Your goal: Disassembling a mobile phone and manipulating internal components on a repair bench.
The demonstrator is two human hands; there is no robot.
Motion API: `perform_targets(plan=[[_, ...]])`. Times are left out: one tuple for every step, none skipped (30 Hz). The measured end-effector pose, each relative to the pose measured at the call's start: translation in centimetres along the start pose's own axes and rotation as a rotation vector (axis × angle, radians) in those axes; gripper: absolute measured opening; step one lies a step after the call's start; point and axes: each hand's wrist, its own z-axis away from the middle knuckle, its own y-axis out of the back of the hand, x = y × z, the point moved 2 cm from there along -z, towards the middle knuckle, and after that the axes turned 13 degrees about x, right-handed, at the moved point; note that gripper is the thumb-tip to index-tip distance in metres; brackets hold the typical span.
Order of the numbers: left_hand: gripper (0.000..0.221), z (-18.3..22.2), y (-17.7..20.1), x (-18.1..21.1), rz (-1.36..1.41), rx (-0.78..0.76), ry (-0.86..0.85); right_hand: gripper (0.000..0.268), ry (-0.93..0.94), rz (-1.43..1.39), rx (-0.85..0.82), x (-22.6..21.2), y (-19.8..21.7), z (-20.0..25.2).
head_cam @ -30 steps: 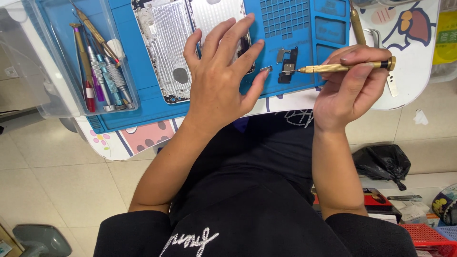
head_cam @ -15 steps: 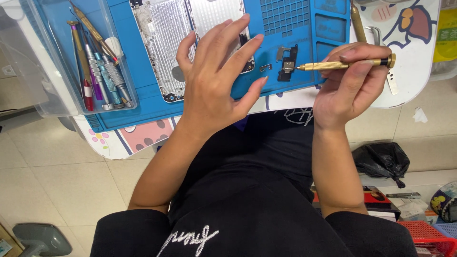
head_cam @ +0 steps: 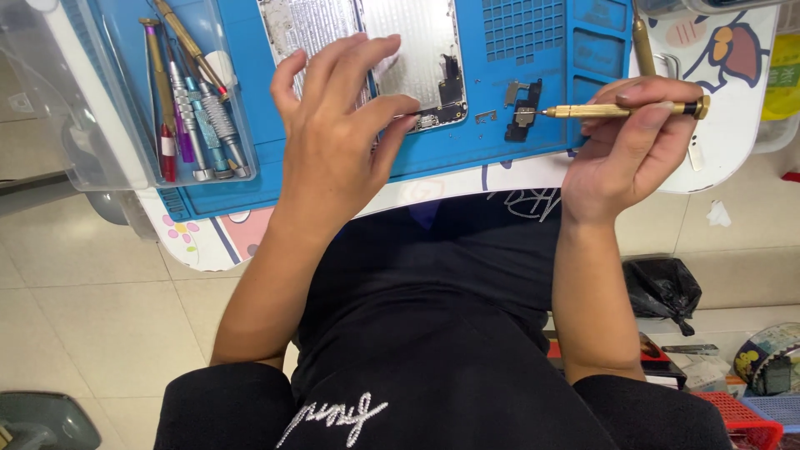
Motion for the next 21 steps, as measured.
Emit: perform_targets(plan=[[0.012,-0.1,-0.2,0.1,0.009,-0.017,-0.008,0.029,-0.006,0.006,0.004,0.1,0.2,0.1],[0.012,-0.2,-0.2,0.1,0.008,-0.014,-0.006,0.029,-0.006,0.006,0.001,0.0,0.0,0.0],[0.012,-0.3,-0.3,0.0,0.008,-0.034,-0.001,0.029,0.0,0.018,-0.004,-0.1,-0.1,0.0],[0.012,-0.4,-0.4,0.0,0.011,-0.055,0.004,0.029,0.006,0.032,-0.007,-0.2,-0.2,-0.1],[0.012,-0.6,-0.3,0.1,0.013,-0.054,0.005,0.029,0.007,0.034,-0.009,-0.1,-0.1,0.0],[0.013,-0.8,-0.1,0.1,0.021,-0.053,0.011,0.029,0.005,0.039,-0.002,0.0,0.1,0.1],[0.013,-1.0,0.0,0.1,0.029,-0.052,0.017,0.029,0.004,0.043,0.005,0.1,0.2,0.1],[0.013,-0.9,0.0,0.1,0.029,-0.048,0.015,0.029,0.007,0.042,0.003,0.1,0.1,0.1],[0.014,-0.9,-0.1,0.0,0.02,-0.04,0.012,0.029,0.006,0.044,0.0,0.1,0.1,0.0],[0.015,-0.8,-0.2,0.0,0.014,-0.033,0.009,0.029,0.004,0.048,-0.002,0.1,0.1,0.0],[0.015,-0.5,-0.5,-0.2,0.015,-0.03,0.007,0.029,0.007,0.048,-0.002,0.0,0.1,0.0],[0.01,-0.3,-0.7,-0.4,-0.01,-0.009,-0.001,0.028,0.015,0.058,-0.007,0.0,0.0,-0.1],[0.007,-0.1,-0.9,-0.6,-0.035,0.011,-0.01,0.028,0.023,0.068,-0.011,0.0,0.0,-0.1],[0.007,-0.1,-0.7,-0.7,-0.036,0.013,-0.01,0.028,0.024,0.068,-0.012,0.0,-0.1,-0.2],[0.005,-0.1,-0.4,-0.9,-0.021,0.015,-0.002,0.028,0.029,0.07,-0.014,0.0,-0.1,-0.2],[0.003,-0.1,-0.2,-1.0,-0.005,0.017,0.008,0.028,0.032,0.072,-0.016,0.0,-0.2,-0.2],[0.003,-0.4,0.3,-0.9,-0.006,0.018,0.008,0.028,0.033,0.072,-0.018,0.0,-0.1,-0.2],[0.007,-0.8,0.8,-0.8,0.028,-0.015,0.007,0.028,0.026,0.071,-0.011,0.1,0.1,-0.1],[0.012,-1.1,1.3,-0.7,0.062,-0.049,0.007,0.028,0.019,0.07,-0.004,0.2,0.2,0.0],[0.012,-1.1,1.3,-0.8,0.061,-0.047,0.007,0.028,0.019,0.068,-0.006,0.1,0.1,0.0],[0.01,-1.0,1.4,-0.8,0.049,-0.059,-0.004,0.029,0.022,0.08,-0.006,-0.1,0.0,-0.1]])
